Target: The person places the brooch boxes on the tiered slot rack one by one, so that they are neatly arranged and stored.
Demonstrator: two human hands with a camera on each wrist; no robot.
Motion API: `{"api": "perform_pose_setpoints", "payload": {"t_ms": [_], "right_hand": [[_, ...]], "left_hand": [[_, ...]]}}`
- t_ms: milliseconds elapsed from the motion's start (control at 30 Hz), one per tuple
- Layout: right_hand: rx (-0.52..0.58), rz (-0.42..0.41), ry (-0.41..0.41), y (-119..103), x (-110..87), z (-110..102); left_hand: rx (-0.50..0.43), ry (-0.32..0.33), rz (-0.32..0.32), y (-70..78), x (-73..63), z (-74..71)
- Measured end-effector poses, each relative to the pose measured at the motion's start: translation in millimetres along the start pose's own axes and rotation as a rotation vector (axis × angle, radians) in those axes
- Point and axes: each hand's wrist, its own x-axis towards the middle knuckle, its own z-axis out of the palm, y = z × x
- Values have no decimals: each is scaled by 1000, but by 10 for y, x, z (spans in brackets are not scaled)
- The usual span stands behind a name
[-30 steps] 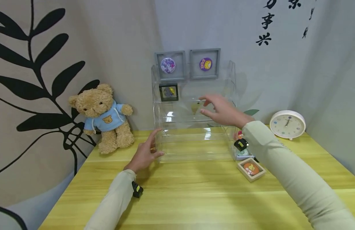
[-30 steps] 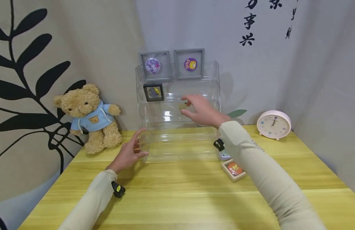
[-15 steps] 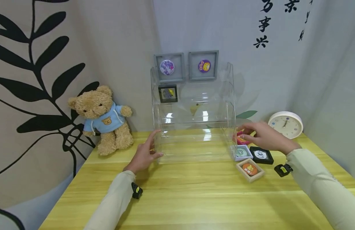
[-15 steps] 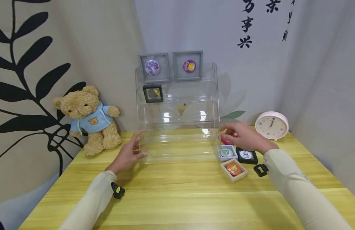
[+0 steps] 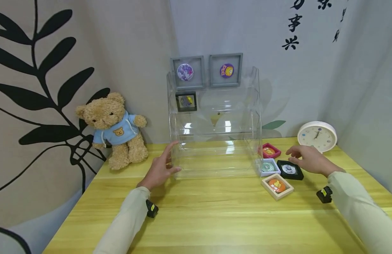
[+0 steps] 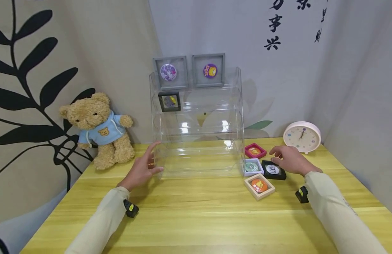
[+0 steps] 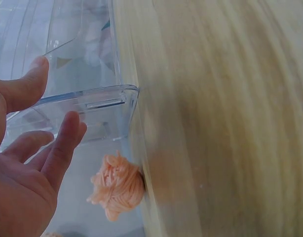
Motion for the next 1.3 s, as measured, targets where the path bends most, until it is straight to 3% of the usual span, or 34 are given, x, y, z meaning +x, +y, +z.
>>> {"api": "perform_pose_setpoints", "payload": {"t_ms": [267, 700, 900, 1300], "right_hand": [[9, 106, -45, 261, 32, 124], [8, 144, -107, 448, 98, 274], [46, 206, -144, 512, 108, 315], [-7, 227, -80, 479, 104, 311]], "left_hand": [[-8, -1, 4, -18, 7, 3], [-6, 2, -9, -20, -24, 29], [-17, 0, 1, -4, -18, 35], [-20, 6, 3, 13, -13, 15]]}}
